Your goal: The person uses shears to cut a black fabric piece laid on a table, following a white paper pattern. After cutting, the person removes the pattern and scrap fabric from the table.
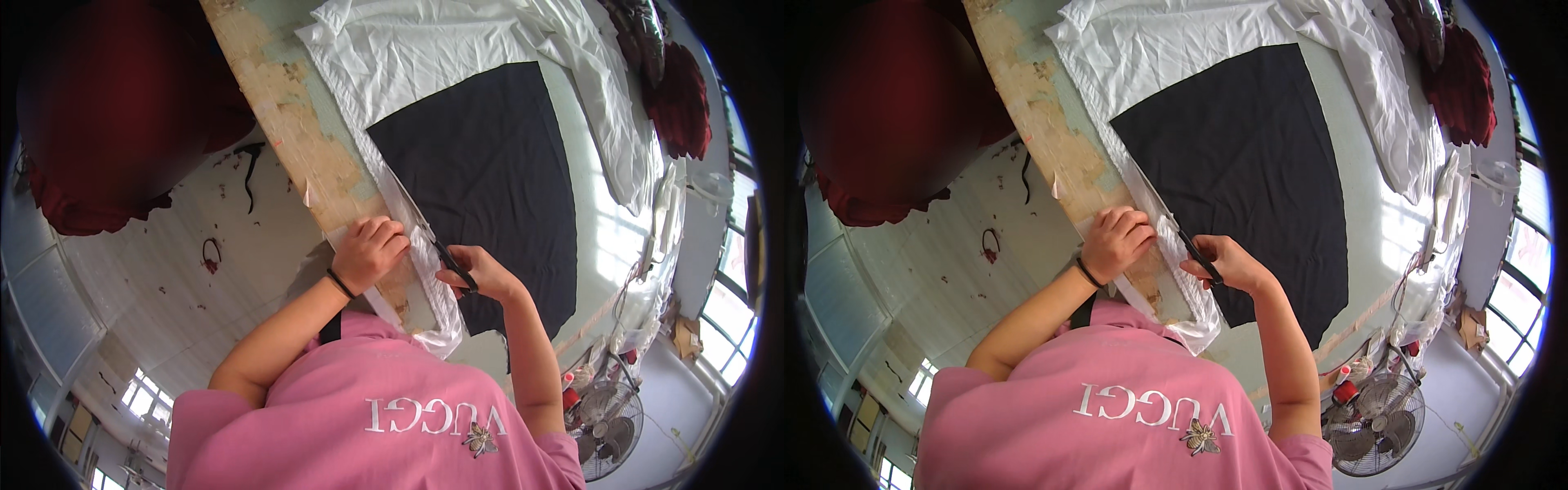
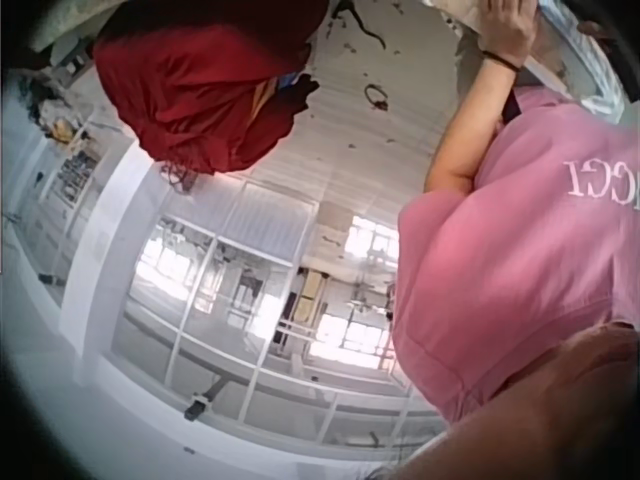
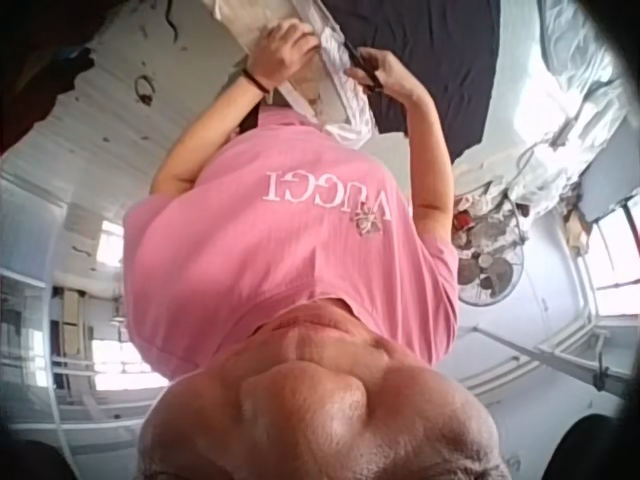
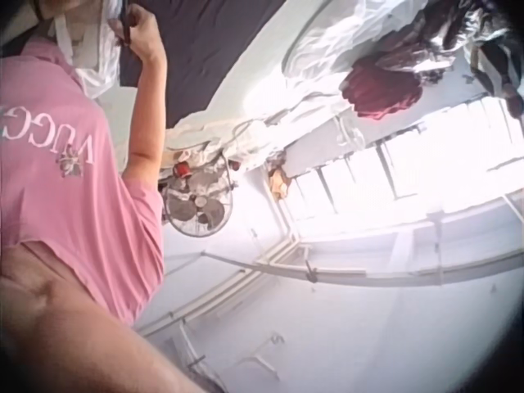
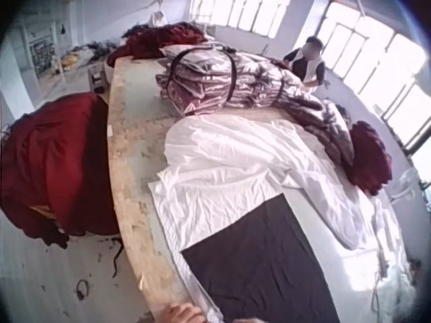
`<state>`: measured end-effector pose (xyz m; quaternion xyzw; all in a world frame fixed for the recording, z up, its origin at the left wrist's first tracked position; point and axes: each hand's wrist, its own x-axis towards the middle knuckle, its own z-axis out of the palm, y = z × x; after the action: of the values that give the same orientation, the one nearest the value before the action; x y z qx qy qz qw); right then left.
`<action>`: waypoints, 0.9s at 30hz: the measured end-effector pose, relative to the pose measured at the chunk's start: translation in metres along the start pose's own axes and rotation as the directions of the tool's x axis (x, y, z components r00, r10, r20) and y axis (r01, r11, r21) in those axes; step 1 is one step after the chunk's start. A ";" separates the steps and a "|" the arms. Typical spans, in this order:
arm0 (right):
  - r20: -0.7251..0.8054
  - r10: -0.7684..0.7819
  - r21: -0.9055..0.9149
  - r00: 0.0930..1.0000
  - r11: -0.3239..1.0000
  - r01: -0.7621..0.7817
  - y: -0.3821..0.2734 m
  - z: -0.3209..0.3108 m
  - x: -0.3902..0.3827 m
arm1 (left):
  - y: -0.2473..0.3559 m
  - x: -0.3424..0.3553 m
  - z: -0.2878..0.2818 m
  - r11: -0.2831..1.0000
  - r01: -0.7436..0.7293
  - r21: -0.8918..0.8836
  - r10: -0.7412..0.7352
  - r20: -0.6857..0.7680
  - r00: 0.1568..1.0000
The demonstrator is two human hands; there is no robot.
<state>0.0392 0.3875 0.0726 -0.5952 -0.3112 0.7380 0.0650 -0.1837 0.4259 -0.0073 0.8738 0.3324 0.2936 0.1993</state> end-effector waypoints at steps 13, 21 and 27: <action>0.018 -0.028 0.019 0.999 0.999 0.027 -0.013 0.002 0.008 | 0.001 -0.001 -0.001 1.000 0.017 -0.019 -0.017 0.027 0.999; 0.031 -0.033 0.041 0.999 0.999 0.032 -0.028 0.002 0.010 | 0.001 -0.001 -0.001 1.000 0.023 -0.014 -0.023 0.019 1.000; 0.006 -0.044 0.019 0.999 0.999 0.044 -0.021 0.000 0.017 | 0.001 0.002 -0.002 1.000 0.013 -0.005 -0.013 0.002 1.000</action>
<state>0.0283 0.4121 0.0701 -0.5853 -0.3174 0.7412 0.0858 -0.1832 0.4267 -0.0047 0.8716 0.3370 0.2923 0.2035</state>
